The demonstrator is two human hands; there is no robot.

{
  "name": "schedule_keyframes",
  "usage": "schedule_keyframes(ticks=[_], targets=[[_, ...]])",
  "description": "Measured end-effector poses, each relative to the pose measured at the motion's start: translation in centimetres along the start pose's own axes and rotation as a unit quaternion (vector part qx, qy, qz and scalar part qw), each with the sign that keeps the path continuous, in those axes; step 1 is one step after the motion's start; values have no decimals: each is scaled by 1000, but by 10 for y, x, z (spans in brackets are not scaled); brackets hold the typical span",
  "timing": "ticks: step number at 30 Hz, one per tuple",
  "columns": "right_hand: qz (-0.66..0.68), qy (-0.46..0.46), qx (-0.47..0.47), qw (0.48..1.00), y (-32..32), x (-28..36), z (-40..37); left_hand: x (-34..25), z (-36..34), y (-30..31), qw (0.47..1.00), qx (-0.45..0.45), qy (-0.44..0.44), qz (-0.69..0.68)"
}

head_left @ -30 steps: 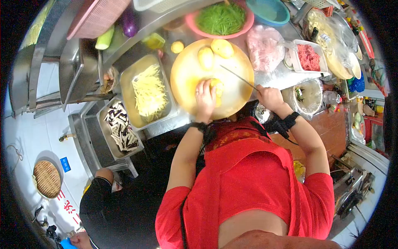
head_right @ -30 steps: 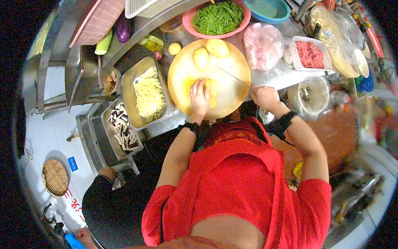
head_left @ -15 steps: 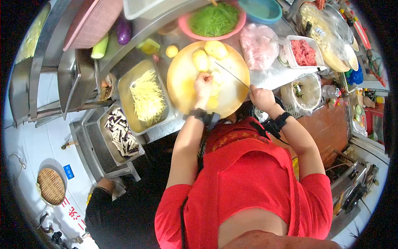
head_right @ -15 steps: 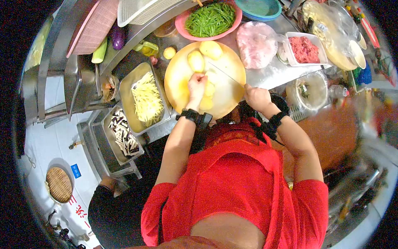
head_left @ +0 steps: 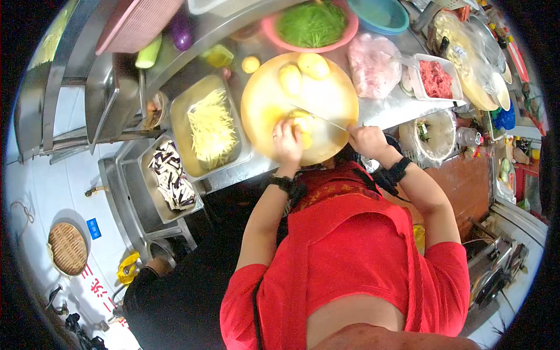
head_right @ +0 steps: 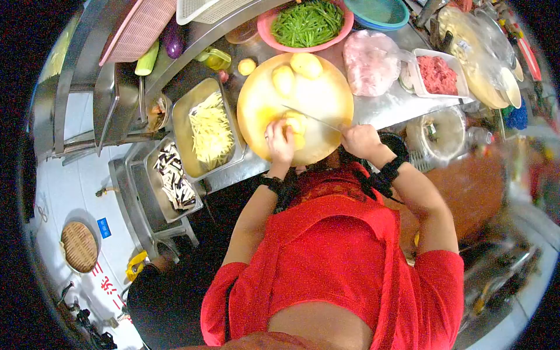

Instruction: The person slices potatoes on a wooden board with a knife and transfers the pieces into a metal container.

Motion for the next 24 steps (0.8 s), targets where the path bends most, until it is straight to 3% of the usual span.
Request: schedule_keyframes(ticks=[2, 9, 13, 15, 18, 24], targets=[[-9, 6, -7, 1000, 1, 1, -1, -3, -1, -5, 995, 44, -74, -49], [-11, -40, -4, 999, -1, -1, 7, -8, 13, -4, 997, -18, -68, -29], [-17, -42, -19, 999, -2, 0, 6, 3, 38, -12, 992, 49, -111, -20], [-15, -46, -23, 999, -2, -1, 7, 6, 42, -15, 984, 130, -123, -19], [-3, -40, -29, 999, -2, -2, 4, -1, 33, -1, 980, 80, -181, -12], [10, -13, 2, 1000, 5, 4, -5, -1, 4, -2, 978, 39, -199, -54]])
Point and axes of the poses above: each hand's wrist, its own z-axis towards the middle knuckle, its own y-axis out of the back of the hand, x = y × z, the point moved 2 cm from there along z, towards the middle knuckle, and after that the axes turned 6 degrees about x, right-handed, at the moved point
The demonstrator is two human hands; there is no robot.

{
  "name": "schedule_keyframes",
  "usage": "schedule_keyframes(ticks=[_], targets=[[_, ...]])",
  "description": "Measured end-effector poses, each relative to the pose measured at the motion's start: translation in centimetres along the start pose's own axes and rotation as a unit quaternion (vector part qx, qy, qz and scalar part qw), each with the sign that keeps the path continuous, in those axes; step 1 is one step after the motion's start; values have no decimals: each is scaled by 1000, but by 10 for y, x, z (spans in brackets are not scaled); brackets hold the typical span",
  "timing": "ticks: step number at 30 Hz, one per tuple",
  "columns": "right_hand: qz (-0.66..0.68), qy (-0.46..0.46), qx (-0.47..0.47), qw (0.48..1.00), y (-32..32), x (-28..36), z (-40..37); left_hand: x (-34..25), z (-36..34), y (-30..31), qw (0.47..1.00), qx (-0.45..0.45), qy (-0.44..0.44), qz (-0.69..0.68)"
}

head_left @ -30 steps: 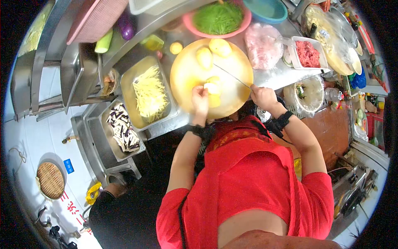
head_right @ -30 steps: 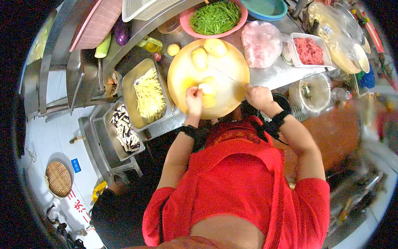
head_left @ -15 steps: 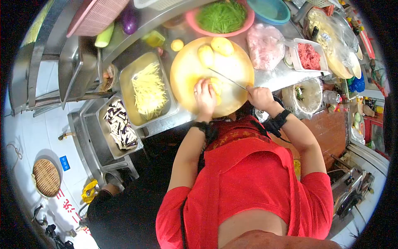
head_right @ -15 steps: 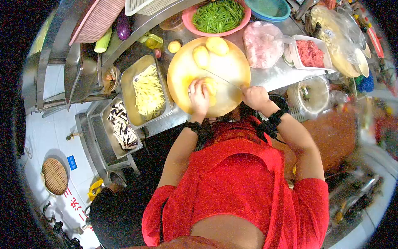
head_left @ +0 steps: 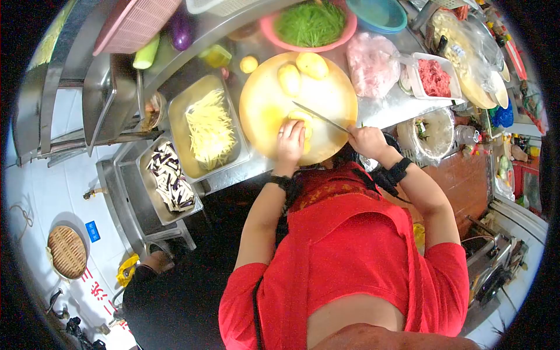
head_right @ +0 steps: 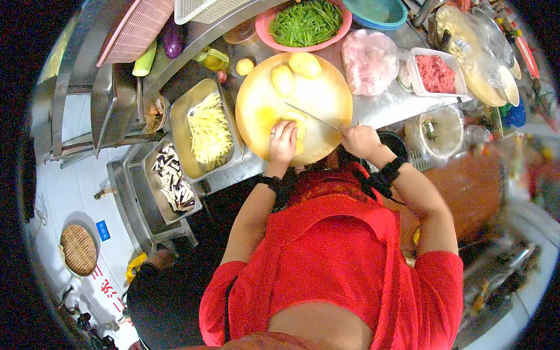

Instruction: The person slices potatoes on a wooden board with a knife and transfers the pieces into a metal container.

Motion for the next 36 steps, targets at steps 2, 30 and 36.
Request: schedule_keyframes(ticks=[2, 30, 36], targets=[[-2, -4, -8, 1000, 3, 2, 0, -1, -5, -5, 1000, -24, -5, 7], [-75, 23, 27, 996, -13, 22, 19, 0, -9, -13, 998, -54, 16, 4], [-47, 53, 31, 997, -11, 23, 1, -4, -19, -11, 998, -52, -9, -17]])
Point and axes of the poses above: each hand's wrist, its own z-axis towards the middle knuckle, its own y-axis out of the back of the hand, x = y × z, the point moved 2 cm from there along z, towards the middle knuckle, and after that the axes turned 6 degrees about x, right-handed, at the moved point
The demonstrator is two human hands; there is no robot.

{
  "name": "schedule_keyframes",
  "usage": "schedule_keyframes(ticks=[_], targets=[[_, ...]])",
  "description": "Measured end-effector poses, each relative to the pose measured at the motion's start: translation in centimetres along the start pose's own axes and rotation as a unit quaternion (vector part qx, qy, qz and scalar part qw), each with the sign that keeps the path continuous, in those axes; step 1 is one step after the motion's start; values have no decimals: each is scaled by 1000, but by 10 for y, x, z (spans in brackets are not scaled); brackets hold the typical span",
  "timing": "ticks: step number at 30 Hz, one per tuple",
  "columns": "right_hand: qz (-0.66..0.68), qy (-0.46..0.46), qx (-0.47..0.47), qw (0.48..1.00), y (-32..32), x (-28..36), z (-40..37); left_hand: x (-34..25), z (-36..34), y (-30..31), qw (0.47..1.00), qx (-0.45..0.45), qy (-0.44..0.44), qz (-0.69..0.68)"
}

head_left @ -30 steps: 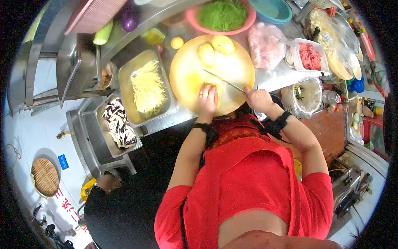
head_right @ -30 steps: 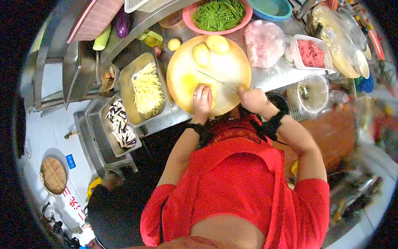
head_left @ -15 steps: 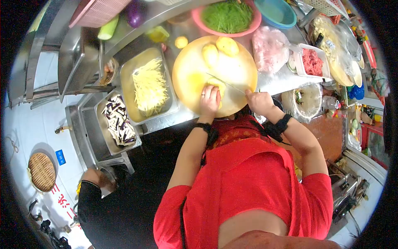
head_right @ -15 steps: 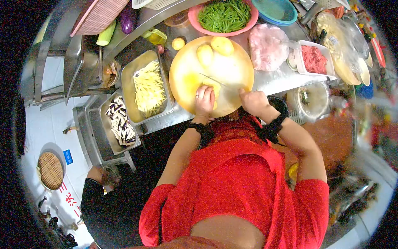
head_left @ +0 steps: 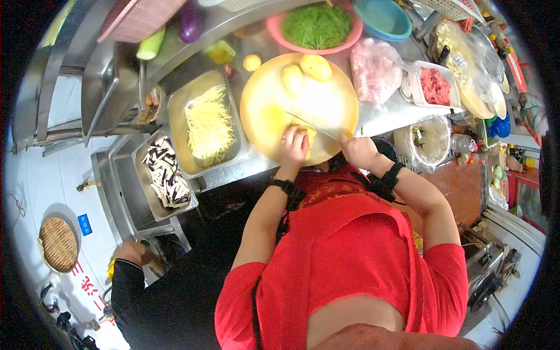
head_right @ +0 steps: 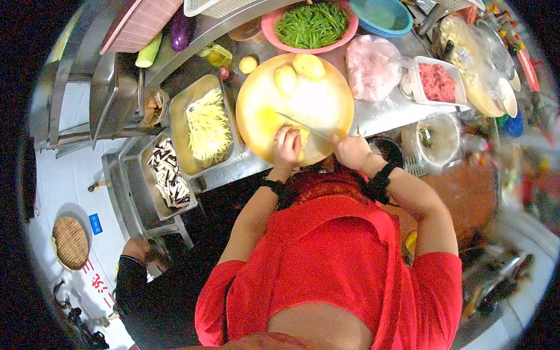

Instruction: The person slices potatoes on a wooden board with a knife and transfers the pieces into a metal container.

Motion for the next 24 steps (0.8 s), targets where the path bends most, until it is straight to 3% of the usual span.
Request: schedule_keyframes(ticks=[4, 7, 9, 24], targets=[[3, -23, 29, 999, 8, 1, -2, -8, 2, 6, 998, -15, -18, 50], [34, -24, -11, 999, 6, 5, -4, -7, 3, 6, 999, -8, -25, 35], [-7, -37, 50, 998, -1, 4, 3, -6, 0, 4, 999, -9, -26, 41], [-21, -19, 36, 999, 2, -1, 3, -8, -2, 4, 999, -2, -7, 39]])
Point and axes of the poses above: each hand's wrist, its own z-axis towards the middle knuckle, its own y-axis out of the back of the hand, x = y × z, the point moved 2 cm from there along z, towards the middle knuckle, and after that the axes turned 6 degrees about x, right-handed, at the moved point
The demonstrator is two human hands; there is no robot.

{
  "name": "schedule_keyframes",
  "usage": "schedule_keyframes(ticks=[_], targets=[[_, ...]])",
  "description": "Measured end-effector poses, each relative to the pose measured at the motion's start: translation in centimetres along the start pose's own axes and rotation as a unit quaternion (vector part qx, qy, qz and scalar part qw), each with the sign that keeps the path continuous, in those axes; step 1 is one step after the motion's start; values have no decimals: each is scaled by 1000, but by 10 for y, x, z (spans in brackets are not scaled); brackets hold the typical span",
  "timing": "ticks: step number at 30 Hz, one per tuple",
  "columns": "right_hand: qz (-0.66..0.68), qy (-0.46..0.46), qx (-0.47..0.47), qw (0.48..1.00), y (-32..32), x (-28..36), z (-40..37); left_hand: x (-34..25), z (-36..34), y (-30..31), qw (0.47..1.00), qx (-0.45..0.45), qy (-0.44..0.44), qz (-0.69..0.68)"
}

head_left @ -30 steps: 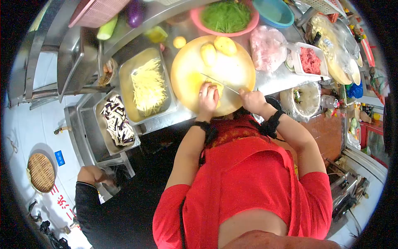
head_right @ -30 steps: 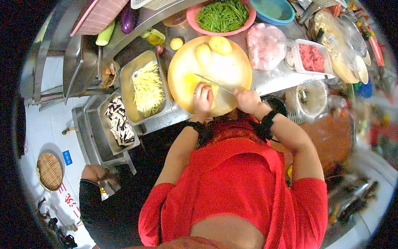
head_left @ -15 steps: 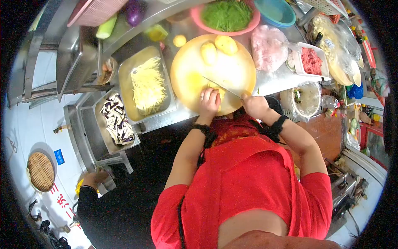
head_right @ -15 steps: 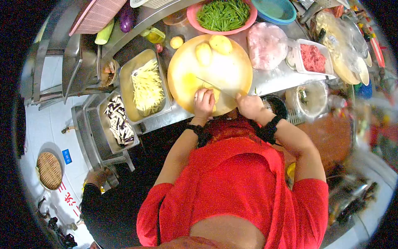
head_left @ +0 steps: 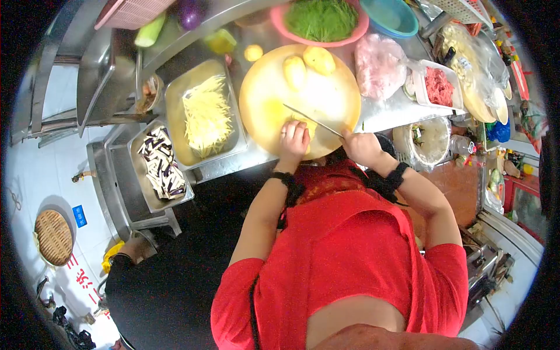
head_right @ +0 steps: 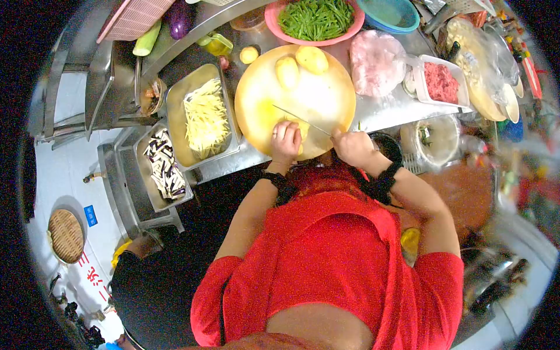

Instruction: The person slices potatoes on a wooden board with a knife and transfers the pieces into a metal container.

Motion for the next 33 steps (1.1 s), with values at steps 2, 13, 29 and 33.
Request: schedule_keyframes(ticks=[2, 13, 29, 33], targets=[[15, -6, -5, 1000, -5, 1, 0, 1, 1, 1, 1000, 1, -2, 9], [25, -8, 2, 1000, -1, -8, 7, 5, 7, -1, 1000, -3, -10, 9], [42, 4, -20, 999, -7, -6, -2, 1, -2, 1, 1000, -4, 3, 13], [20, -1, 10, 1000, 5, -9, 2, 2, -1, 0, 1000, -12, -8, 24]])
Point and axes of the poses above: each hand's wrist, its own z-axis towards the middle knuckle, its own y-axis out of the back of the hand, x = y × z, the point moved 2 cm from there along z, towards the middle knuckle, and after that the axes turned 6 degrees about x, right-handed, at the moved point
